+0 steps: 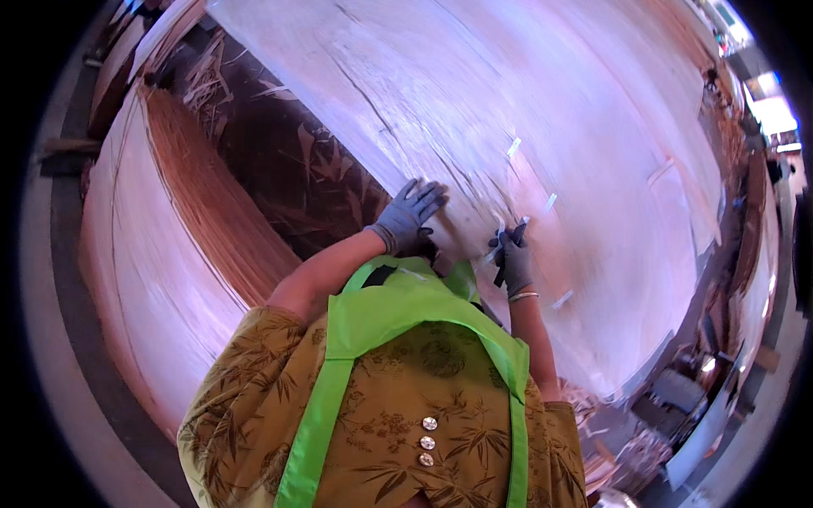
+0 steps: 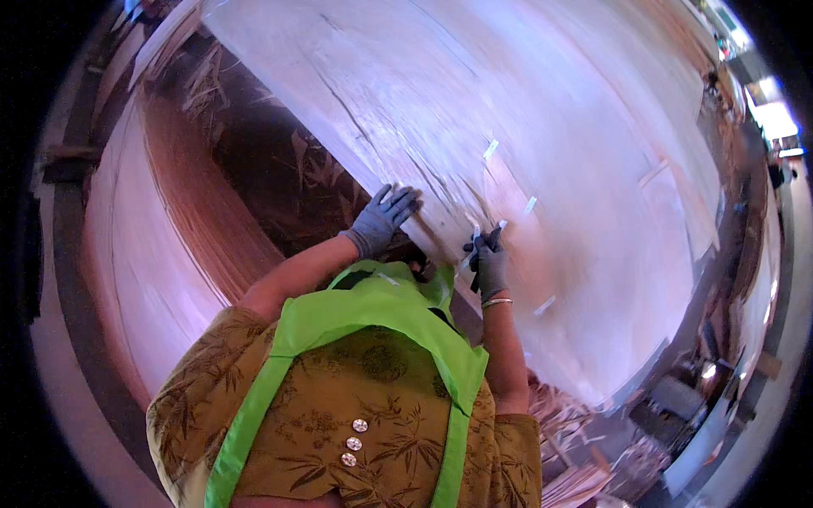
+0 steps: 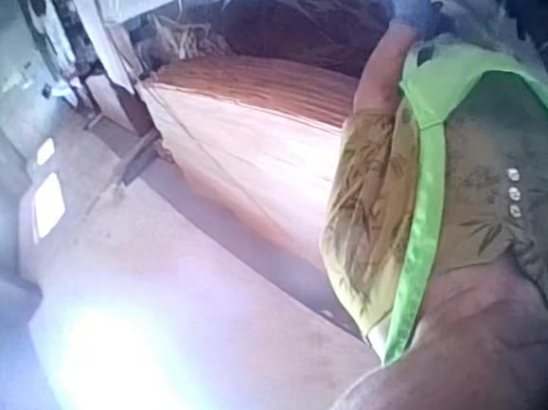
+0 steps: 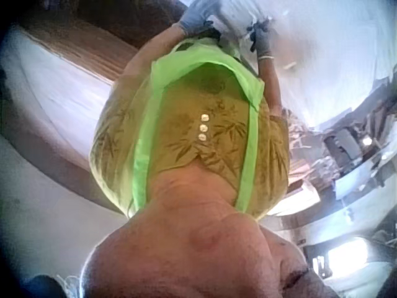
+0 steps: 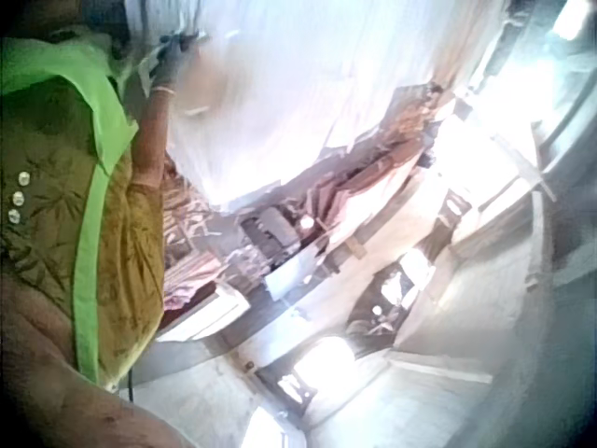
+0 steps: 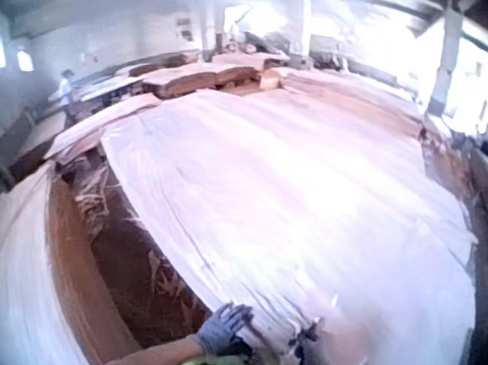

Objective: The person tapes wood veneer sheets by hand, applying small strips of tape to secure damaged or overlapping edges across several large sheets.

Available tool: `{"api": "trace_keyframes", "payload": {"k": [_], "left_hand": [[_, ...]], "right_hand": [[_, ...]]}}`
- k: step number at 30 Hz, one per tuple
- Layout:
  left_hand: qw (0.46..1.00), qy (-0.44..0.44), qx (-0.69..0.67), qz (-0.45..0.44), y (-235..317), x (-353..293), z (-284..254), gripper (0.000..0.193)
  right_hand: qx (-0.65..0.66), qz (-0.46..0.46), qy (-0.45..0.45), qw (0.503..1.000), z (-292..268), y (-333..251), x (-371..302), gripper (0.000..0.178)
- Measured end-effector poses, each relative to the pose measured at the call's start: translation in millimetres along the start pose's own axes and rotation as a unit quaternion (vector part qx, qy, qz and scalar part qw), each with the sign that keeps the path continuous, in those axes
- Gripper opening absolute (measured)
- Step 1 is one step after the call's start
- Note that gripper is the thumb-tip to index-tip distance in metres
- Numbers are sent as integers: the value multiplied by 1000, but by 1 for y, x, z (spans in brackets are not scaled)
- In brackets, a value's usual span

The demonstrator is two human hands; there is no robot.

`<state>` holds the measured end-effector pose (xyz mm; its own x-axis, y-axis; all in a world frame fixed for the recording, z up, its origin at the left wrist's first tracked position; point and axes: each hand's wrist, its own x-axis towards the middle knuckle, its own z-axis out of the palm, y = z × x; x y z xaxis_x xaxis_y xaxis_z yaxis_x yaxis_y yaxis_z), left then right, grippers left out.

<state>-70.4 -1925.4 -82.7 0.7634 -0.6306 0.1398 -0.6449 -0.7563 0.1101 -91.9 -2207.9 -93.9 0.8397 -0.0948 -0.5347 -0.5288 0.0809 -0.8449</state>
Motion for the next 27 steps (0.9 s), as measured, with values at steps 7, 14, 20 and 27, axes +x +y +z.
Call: {"api": "trace_keyframes", "payload": {"k": [7,14,20,27], "left_hand": [[997,-16,-46,66,-40,27,8,59],[968,52,-84,229,-101,73,7,35],[955,-6,-45,295,-125,91,12,32],[953,73,-7,294,-141,122,-10,44]], "right_hand": [[31,11,49,998,12,7,-30,13],[92,25,89,991,103,-18,-29,16],[232,27,183,955,168,-16,37,17],[241,25,252,937,183,-20,53,16]]}}
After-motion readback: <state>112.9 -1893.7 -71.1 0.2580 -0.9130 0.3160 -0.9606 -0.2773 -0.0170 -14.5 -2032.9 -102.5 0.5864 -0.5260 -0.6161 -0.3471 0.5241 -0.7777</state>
